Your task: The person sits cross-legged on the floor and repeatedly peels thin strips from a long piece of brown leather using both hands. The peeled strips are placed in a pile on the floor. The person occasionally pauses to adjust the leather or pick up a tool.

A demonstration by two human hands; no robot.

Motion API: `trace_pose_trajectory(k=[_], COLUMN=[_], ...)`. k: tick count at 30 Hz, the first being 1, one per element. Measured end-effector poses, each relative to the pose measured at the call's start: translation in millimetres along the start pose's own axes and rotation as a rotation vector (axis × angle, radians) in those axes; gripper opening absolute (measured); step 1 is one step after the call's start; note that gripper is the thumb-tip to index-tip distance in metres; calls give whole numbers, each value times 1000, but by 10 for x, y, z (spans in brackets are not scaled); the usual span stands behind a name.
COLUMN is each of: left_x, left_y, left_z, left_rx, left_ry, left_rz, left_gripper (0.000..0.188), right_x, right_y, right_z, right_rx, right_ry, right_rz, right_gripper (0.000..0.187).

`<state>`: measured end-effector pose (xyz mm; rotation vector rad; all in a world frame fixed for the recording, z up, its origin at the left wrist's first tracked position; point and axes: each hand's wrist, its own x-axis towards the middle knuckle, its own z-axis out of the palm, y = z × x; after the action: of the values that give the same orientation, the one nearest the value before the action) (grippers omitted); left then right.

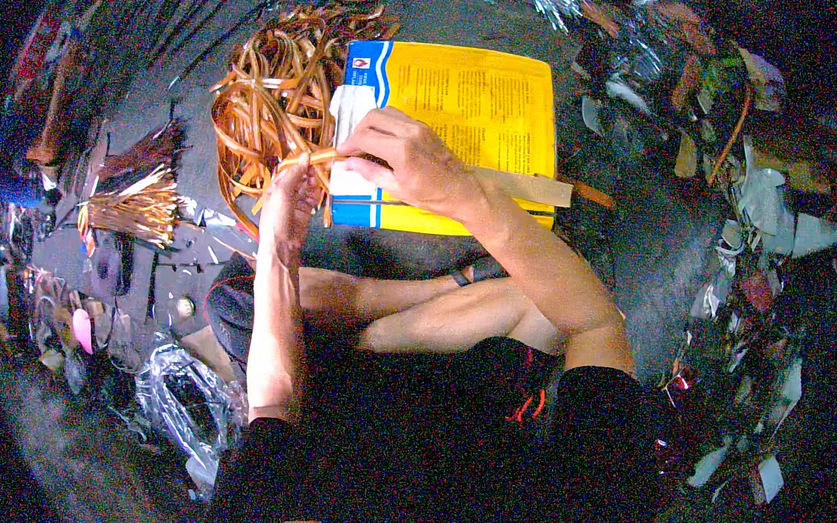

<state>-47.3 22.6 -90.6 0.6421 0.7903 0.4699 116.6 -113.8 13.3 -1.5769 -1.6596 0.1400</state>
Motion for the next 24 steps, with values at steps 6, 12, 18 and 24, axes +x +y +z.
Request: trace_pose_trajectory(k=[6, 12, 18, 24], left_x=[201, -348, -312, -37], left_y=[88, 240, 187, 126], left_z=[-206, 503, 510, 133], left_rx=[-151, -229, 37, 59], left_ry=[74, -53, -79, -31], left_rz=[-18, -3, 28, 8], left_gripper=[18, 37, 17, 18], right_x=[64, 91, 62, 43], right_y=[28, 29, 28, 17], right_z=[20, 31, 22, -16], right_rx=[-41, -67, -63, -81], right_ry=[9, 39, 12, 0], right_rz=[-18, -28, -28, -26], right_gripper=[14, 11, 16, 16])
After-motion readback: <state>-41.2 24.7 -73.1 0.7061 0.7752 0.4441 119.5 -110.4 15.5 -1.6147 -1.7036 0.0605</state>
